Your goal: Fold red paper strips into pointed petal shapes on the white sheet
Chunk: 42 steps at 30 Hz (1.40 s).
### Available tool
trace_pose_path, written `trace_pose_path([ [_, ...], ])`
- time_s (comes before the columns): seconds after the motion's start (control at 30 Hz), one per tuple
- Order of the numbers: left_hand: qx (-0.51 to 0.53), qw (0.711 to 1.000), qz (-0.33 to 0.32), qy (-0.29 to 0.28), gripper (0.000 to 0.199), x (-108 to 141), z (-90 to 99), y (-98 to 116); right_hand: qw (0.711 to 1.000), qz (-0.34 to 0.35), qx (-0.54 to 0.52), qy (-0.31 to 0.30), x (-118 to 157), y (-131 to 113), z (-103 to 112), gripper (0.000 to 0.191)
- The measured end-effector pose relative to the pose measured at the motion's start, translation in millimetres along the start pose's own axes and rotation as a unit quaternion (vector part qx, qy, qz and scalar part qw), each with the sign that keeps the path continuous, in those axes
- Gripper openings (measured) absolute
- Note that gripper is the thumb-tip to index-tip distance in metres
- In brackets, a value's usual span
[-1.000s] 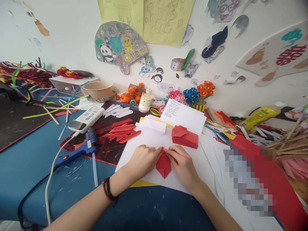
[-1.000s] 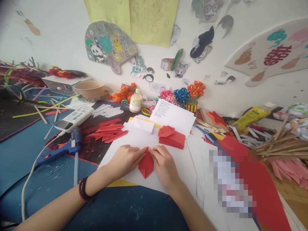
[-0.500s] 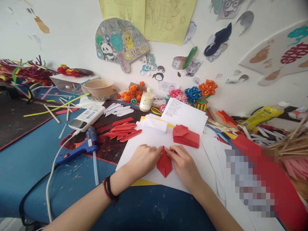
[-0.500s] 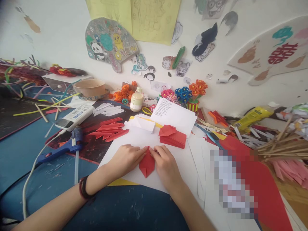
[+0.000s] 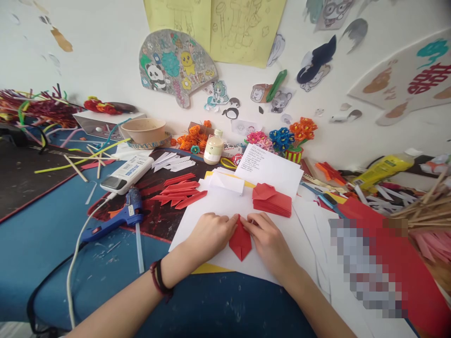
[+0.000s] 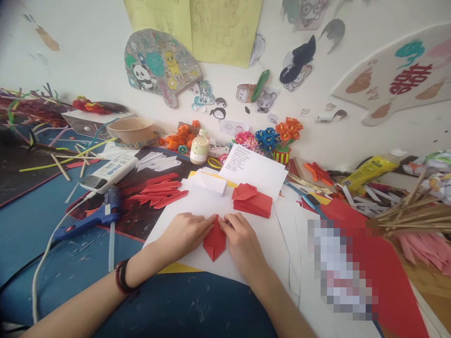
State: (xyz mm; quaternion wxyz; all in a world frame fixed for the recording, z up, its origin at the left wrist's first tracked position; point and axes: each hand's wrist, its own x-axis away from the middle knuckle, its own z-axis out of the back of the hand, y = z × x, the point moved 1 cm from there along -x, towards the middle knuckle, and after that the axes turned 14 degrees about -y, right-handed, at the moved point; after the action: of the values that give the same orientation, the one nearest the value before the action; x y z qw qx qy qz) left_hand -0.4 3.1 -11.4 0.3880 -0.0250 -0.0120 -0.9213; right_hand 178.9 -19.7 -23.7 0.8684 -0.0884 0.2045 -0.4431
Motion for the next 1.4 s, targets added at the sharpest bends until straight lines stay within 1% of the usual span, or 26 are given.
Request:
trace_pose_path([
  [0.2,-0.006,1.0,0.011,0.006,0.023,-1,-0.6,1,1.0,0.006,-0.005,-0.005,-1,1,2,0.028],
  [0.4,-0.044,0.999,-0.012,-0.002,0.039,0,-3.0,1,1.0,0.005,-0.017,-0.017,-1,1,2,0.028],
  [0.47,-0.058,0.998,-0.018,-0.009,0.041,-1,-3.0,2,1.0,0.0,-0.018,-0.02,-1,1,2,0.027],
  [0.67,-0.087,0.995,-0.019,-0.048,0.037,-3,0.0,7,1.0,-0.004,-0.003,-0.02,-1,1,3,0.03],
  [0.83,-0.108,0.992,-0.015,-0.066,0.036,-7,2.5,10,1.0,-0.001,0.016,-0.021,1,2,1,0.031],
  [1.0,-0.103,0.992,-0.013,-0.069,0.04,-8,4.0,11,0.997,-0.008,0.074,-0.004,3,-1,-1,0.032],
  [1.1,-0.096,0.993,-0.019,-0.064,0.042,-8,3.6,10,0.994,-0.015,0.107,-0.006,3,-3,-1,0.033],
  [1.23,-0.083,0.994,-0.022,-0.062,0.04,-8,2.7,9,0.992,-0.019,0.126,-0.016,4,-6,-1,0.028],
  [1.4,-0.064,0.996,-0.019,-0.05,0.037,-9,1.3,9,0.99,-0.005,0.14,-0.021,3,-7,3,0.027],
])
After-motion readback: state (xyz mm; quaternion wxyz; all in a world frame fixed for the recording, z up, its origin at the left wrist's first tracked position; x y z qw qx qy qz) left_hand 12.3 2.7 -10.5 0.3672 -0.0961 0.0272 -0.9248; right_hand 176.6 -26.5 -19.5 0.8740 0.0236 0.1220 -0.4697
